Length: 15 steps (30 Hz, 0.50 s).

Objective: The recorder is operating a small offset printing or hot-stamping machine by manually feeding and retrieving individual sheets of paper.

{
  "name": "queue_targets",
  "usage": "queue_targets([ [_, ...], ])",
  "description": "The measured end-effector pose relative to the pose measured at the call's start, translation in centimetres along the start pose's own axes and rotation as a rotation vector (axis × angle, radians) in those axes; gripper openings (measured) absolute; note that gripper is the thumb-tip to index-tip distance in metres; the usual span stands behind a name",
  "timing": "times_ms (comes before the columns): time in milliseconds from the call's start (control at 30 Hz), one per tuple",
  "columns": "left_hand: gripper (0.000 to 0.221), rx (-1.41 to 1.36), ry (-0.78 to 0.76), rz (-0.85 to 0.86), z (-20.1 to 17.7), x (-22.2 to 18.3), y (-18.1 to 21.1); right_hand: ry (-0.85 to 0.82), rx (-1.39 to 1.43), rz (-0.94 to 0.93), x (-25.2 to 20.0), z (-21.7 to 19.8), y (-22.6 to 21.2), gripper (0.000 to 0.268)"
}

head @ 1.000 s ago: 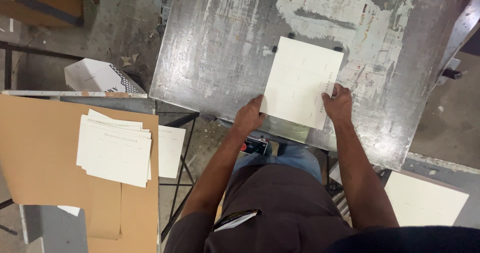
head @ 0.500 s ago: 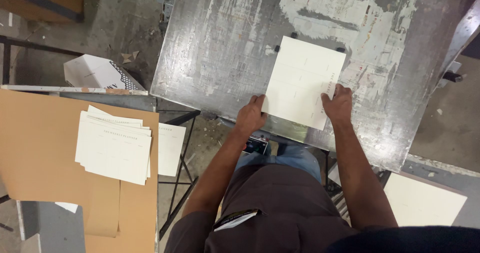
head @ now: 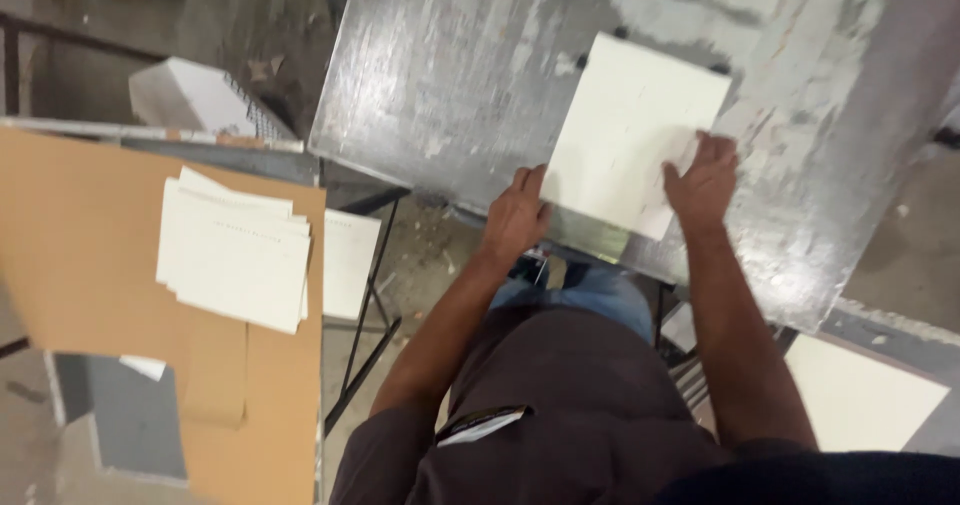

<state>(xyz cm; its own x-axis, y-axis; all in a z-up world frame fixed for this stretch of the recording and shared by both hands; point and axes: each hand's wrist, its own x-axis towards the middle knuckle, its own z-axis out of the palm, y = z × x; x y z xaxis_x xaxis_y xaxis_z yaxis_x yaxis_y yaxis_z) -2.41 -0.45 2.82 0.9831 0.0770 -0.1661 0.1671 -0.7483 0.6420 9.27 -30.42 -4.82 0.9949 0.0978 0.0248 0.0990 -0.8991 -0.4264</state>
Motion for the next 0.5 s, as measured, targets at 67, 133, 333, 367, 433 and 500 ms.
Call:
queue_targets([
  [67,0.042,-0.155,0.021,0.207,-0.7,-1.9,-0.2,0.019,-0.015,-0.157,-0.2,0.3,0.5,0.06],
  [133,0.036,-0.198,-0.08,0.225,1.4,-4.8,-2.7,-0.015,-0.036,-0.152,-0.4,0.6,0.3,0.056],
  [333,0.029,-0.028,-0.462,0.091,13.5,-13.1,-13.1,-0.061,-0.127,-0.193,-0.5,1.1,1.4,0.049],
  [367,0.032,0.105,-0.566,0.087,16.3,-14.5,-15.3,-0.061,-0.143,-0.217,-0.5,1.2,1.6,0.05],
  [433,0.041,0.119,-0.652,0.0,17.7,-15.2,-15.8,-0.078,-0.149,-0.228,-0.8,1.2,1.5,0.05],
  [500,0.051,0.134,-0.734,-0.074,18.3,-15.0,-15.8,-0.083,-0.161,-0.237,-0.8,1.1,1.4,0.051],
])
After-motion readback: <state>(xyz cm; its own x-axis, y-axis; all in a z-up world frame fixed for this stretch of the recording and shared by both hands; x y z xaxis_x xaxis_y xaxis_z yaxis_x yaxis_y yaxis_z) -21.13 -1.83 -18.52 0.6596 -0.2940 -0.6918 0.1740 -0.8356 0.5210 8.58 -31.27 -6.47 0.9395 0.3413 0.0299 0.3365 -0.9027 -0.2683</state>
